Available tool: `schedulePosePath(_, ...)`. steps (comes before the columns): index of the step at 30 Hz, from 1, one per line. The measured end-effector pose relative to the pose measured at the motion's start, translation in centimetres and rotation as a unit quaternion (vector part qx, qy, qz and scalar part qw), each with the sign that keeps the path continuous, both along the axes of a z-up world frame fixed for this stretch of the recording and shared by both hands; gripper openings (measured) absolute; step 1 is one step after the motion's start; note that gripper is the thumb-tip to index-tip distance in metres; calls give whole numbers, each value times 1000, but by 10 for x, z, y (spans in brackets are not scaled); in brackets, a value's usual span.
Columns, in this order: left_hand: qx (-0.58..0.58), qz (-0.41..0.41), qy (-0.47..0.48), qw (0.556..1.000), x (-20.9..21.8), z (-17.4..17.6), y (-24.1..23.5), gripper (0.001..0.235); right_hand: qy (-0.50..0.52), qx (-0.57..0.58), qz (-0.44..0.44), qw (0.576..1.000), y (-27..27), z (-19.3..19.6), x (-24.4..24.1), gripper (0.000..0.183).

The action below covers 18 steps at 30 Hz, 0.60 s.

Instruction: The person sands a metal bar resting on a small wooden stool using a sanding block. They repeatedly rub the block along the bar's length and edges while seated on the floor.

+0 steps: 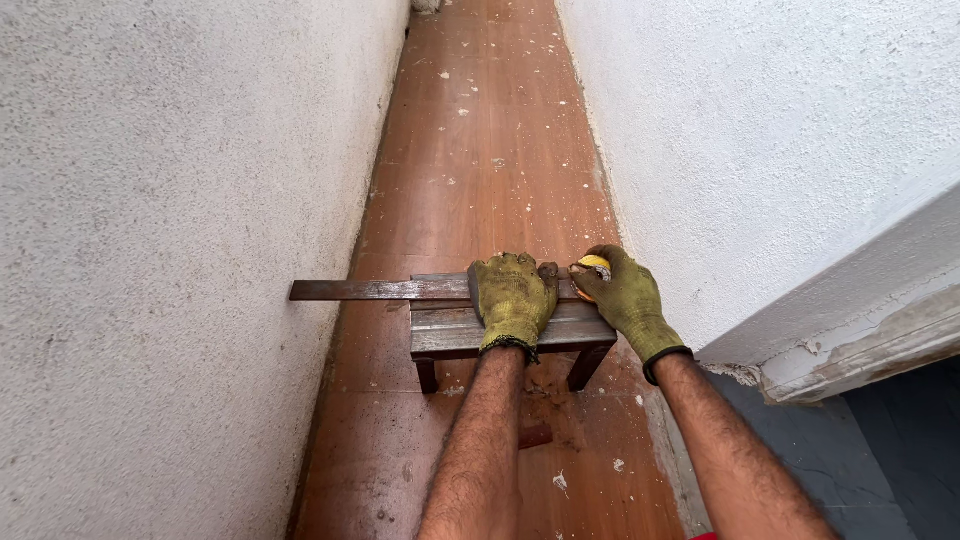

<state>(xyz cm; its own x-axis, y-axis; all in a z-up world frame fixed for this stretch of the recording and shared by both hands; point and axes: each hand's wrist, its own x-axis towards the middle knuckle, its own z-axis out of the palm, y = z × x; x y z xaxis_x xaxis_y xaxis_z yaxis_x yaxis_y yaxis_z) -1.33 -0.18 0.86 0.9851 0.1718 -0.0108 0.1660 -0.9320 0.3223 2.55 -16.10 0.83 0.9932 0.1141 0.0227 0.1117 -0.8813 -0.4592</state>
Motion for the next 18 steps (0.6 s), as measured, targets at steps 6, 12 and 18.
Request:
schedulePosePath(6,-10,-2,13,1000,2,4,0,60,11,-18,-5,1000,2,-1,4,54)
schedulePosePath(12,-6,-1,29,1000,9,3,-4,60,-1,-23,-25,999,5,-2,2,62)
schedulePosePath(18,-20,4,15,1000,12,-4,1,59,-4,-7,-46,999,7,6,6,60)
